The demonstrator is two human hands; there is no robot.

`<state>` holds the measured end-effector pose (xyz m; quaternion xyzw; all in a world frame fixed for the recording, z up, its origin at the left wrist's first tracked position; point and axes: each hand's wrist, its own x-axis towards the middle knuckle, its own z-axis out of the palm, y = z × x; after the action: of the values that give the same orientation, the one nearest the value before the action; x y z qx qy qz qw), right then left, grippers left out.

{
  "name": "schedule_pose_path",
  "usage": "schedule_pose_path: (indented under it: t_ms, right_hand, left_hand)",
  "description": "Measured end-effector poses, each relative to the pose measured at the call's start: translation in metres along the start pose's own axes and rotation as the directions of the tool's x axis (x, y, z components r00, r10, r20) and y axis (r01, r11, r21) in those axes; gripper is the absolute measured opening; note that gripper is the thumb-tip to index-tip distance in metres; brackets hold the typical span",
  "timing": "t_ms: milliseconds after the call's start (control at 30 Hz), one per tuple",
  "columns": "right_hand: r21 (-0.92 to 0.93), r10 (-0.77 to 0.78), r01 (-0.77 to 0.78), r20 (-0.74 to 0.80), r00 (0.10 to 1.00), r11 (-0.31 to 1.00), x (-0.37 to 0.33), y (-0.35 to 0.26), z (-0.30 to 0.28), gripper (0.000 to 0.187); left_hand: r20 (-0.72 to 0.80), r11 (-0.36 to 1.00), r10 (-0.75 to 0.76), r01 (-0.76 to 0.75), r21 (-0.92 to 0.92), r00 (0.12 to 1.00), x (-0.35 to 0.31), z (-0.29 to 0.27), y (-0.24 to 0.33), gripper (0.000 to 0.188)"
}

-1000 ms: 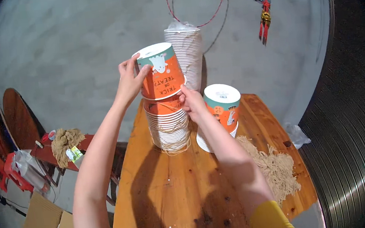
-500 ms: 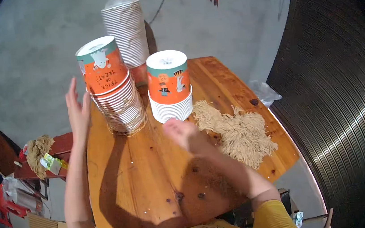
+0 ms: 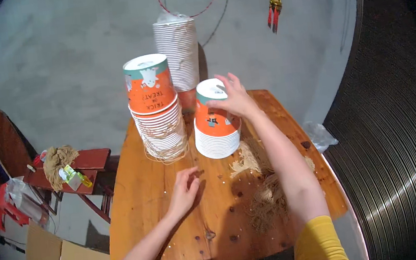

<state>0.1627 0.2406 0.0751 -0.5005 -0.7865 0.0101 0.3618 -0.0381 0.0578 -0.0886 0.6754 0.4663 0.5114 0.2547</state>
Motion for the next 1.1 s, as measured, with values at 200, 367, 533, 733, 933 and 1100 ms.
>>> schedule_pose_path:
  t_ms: [200,367,533,733,933,1100]
  right_hand:
    - [-0.054,-0.039,0.037,-0.038,0.999,0.998,0.001,0.002,0.014,0.063]
    - [0.017,-0.036,0.039,-0.137,0.990,0.999,0.001,-0.006,0.016,0.045]
    - [0.080,-0.082,0.104,-0.244,0.966,0.991,0.013,-0.003,0.000,0.042]
    - [0.176,-0.144,0.254,-0.474,0.869,0.951,0.019,-0.017,-0.053,0.040]
    - [0.746,0.276,0.218,-0.476,0.835,0.630,-0.068,-0.037,-0.098,0.040]
    - [0.977,0.435,-0.168,0.210,0.875,-0.133,-0.162,-0.044,-0.069,0.061]
  left_hand:
    - [-0.034,0.997,-0.072,0.073,0.033,0.997,-0.002,-0.015,-0.007,0.030]
    - [-0.014,0.994,-0.109,0.109,0.015,0.994,0.006,-0.009,-0.018,0.030]
    - [0.047,0.990,-0.138,0.138,0.014,0.989,0.017,-0.002,-0.010,0.030]
    - [-0.009,0.998,-0.008,0.007,-0.063,1.000,0.034,0.003,-0.013,0.032]
    - [-0.027,0.915,0.378,-0.369,0.166,0.925,0.051,-0.007,0.071,0.071]
    - [0.149,0.621,0.675,-0.666,0.414,0.722,0.033,-0.002,0.091,0.039]
